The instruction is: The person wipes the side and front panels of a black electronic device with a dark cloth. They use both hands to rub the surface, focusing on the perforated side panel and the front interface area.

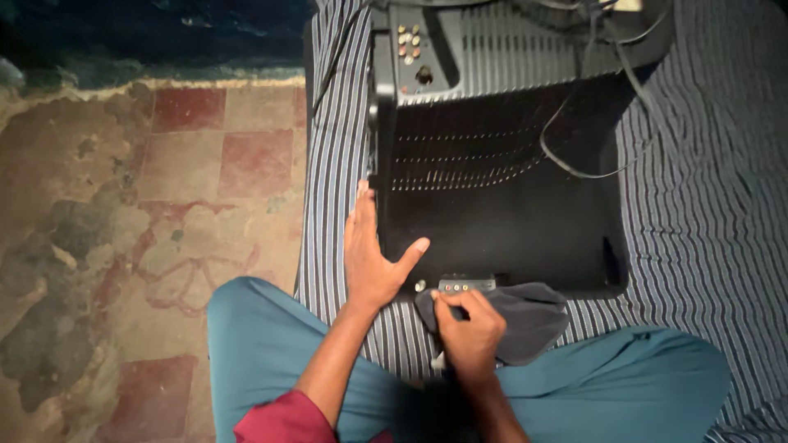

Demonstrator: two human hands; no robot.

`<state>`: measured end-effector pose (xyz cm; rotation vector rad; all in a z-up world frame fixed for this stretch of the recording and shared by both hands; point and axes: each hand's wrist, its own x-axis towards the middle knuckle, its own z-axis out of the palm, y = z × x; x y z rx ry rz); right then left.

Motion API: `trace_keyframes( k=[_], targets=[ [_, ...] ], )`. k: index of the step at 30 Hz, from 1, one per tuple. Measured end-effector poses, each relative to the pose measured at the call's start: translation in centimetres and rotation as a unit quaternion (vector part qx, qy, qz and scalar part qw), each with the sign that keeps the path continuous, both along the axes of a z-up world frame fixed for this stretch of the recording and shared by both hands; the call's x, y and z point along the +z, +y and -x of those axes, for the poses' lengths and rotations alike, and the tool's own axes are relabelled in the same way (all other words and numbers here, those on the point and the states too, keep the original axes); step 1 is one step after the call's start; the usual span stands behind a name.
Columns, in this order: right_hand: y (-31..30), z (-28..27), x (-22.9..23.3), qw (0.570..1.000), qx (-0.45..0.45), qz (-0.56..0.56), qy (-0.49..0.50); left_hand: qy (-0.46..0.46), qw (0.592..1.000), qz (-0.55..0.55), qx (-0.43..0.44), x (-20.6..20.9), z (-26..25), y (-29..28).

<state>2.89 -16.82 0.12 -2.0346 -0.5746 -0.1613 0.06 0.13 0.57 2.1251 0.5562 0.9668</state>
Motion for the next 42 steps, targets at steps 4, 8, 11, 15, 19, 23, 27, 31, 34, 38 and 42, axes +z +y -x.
trace_keyframes(
  k=[4, 8, 11, 15, 19, 23, 27, 31, 34, 38, 42],
  targets=[
    [-0.1, 0.2, -0.3, 0.999, 0.042, 0.008, -0.010, -0.003, 1.000, 0.020, -0.005, -0.4, -0.4, -0.1],
    [-0.1, 0.4, 0.1, 1.000, 0.018, -0.001, -0.005, -0.006, 1.000, 0.003, -0.009, -0.2, -0.4, 0.2],
    [-0.4, 0.7, 0.1, 1.000, 0.012, 0.010, 0.024, -0.006, 0.999, 0.049, -0.011, -0.5, 0.1, -0.1],
    [0.0, 0.4, 0.8, 1.000, 0.001, -0.008, 0.016, -0.011, 0.999, 0.047, -0.012, 0.2, -0.2, 0.0],
    [0.0, 0.5, 0.2, 0.998, -0.021, 0.010, 0.054, 0.003, 0.999, 0.053, -0.001, -0.4, 0.1, -0.4],
    [0.2, 0.5, 0.3, 1.000, -0.005, -0.018, 0.025, -0.019, 0.997, 0.072, -0.014, 0.2, -0.2, -0.2],
    [0.0, 0.3, 0.2, 0.999, -0.005, -0.014, 0.040, -0.001, 0.997, 0.073, -0.003, 0.0, -0.2, -0.2],
    [0.0, 0.5, 0.0, 0.999, 0.008, -0.003, 0.035, -0.016, 0.998, 0.066, -0.005, 0.4, -0.4, -0.2],
    [0.1, 0.5, 0.0, 0.997, -0.029, -0.028, 0.062, -0.023, 0.997, 0.069, -0.013, 0.8, -0.2, -0.2],
    [-0.2, 0.1, -1.0, 0.999, 0.014, 0.006, 0.042, 0.012, 0.995, 0.095, -0.005, 0.4, 0.4, -0.6],
    [-0.1, 0.1, -0.1, 0.998, -0.010, -0.022, 0.050, -0.024, 0.997, 0.071, -0.022, 1.5, 0.2, -0.3]
  ],
)
